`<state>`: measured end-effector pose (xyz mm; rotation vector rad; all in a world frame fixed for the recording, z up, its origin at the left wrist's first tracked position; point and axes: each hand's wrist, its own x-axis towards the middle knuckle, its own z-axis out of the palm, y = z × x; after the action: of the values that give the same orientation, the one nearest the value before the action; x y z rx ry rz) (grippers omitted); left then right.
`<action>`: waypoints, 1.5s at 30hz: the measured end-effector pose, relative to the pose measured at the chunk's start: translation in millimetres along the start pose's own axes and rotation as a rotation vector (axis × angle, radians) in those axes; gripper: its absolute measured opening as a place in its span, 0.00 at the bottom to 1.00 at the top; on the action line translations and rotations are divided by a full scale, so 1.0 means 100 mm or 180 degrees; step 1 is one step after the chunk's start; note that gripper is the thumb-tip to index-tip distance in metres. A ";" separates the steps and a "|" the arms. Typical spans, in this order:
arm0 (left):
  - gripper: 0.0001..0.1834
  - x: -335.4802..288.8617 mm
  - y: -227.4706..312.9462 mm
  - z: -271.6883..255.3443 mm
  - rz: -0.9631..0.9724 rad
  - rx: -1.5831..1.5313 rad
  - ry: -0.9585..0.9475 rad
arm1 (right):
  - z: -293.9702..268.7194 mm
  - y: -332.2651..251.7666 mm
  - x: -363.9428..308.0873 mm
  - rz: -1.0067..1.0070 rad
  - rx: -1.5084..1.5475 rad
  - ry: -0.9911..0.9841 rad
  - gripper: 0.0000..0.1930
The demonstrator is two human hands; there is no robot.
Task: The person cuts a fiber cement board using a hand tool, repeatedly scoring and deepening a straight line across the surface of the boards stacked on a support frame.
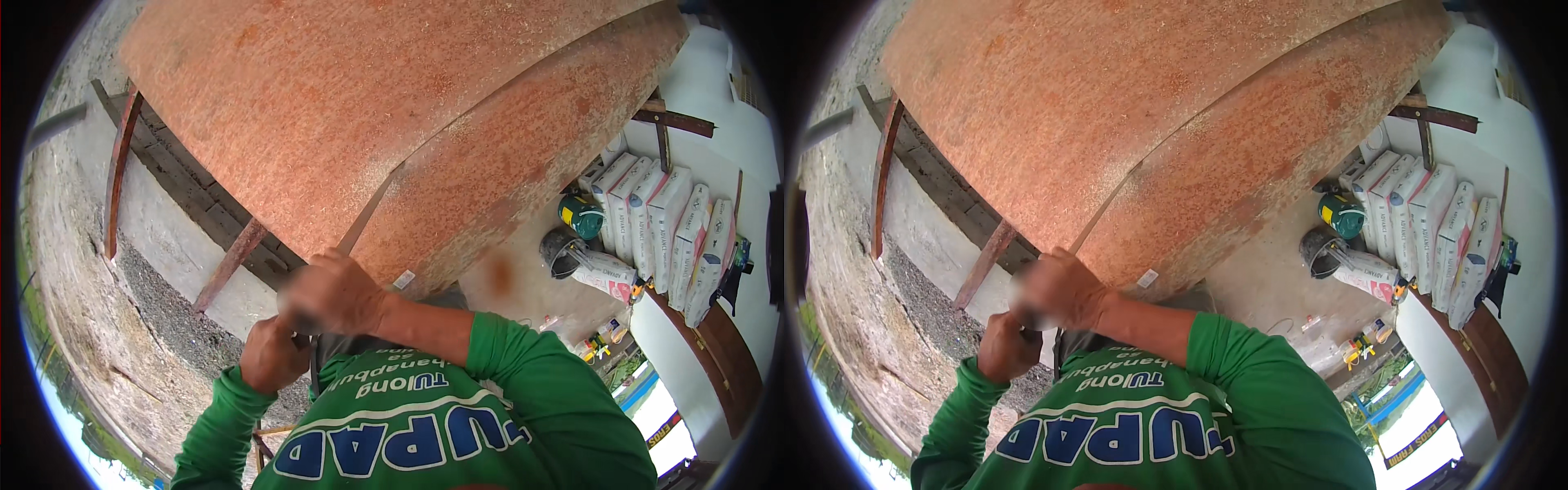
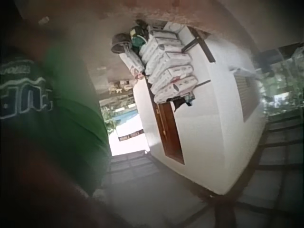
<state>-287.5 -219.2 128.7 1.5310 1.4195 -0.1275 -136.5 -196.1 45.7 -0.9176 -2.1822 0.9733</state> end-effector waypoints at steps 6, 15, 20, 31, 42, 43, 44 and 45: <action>0.18 0.24 -0.11 0.06 0.0231 -0.0006 0.0238 | 0.05 0.22 0.07 0.0017 -0.0090 0.0259 0.06; 0.16 0.55 0.02 0.19 0.0127 0.0021 0.0146 | -0.17 0.47 0.00 0.0333 -0.0006 -0.0157 0.10; 0.15 -0.43 0.11 -0.16 -0.0282 -0.0063 0.0153 | 0.05 -0.41 0.09 0.0020 0.0111 -0.0100 0.06; 0.11 0.61 -0.05 0.20 0.0132 -0.0065 0.0172 | -0.17 0.50 0.05 0.0286 -0.0083 -0.0249 0.07; 0.16 1.61 0.00 0.45 0.0502 0.0284 0.0338 | -0.26 1.40 0.06 0.0242 -0.0429 0.0087 0.12; 0.16 1.65 -0.02 0.45 0.0530 0.0279 0.0349 | -0.31 1.54 0.03 0.0189 -0.0270 0.0084 0.13; 0.16 1.49 -0.04 0.46 0.0553 0.0175 0.0335 | -0.25 1.32 -0.03 0.0209 -0.0211 0.0039 0.13; 0.16 1.55 -0.02 0.39 0.0681 0.0115 0.0389 | -0.25 1.20 -0.01 0.0232 -0.0307 -0.0034 0.11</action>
<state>-221.3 -139.4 6.6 1.7346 1.3435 0.0720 -75.9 -126.8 -35.3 -1.0456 -2.2350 0.9153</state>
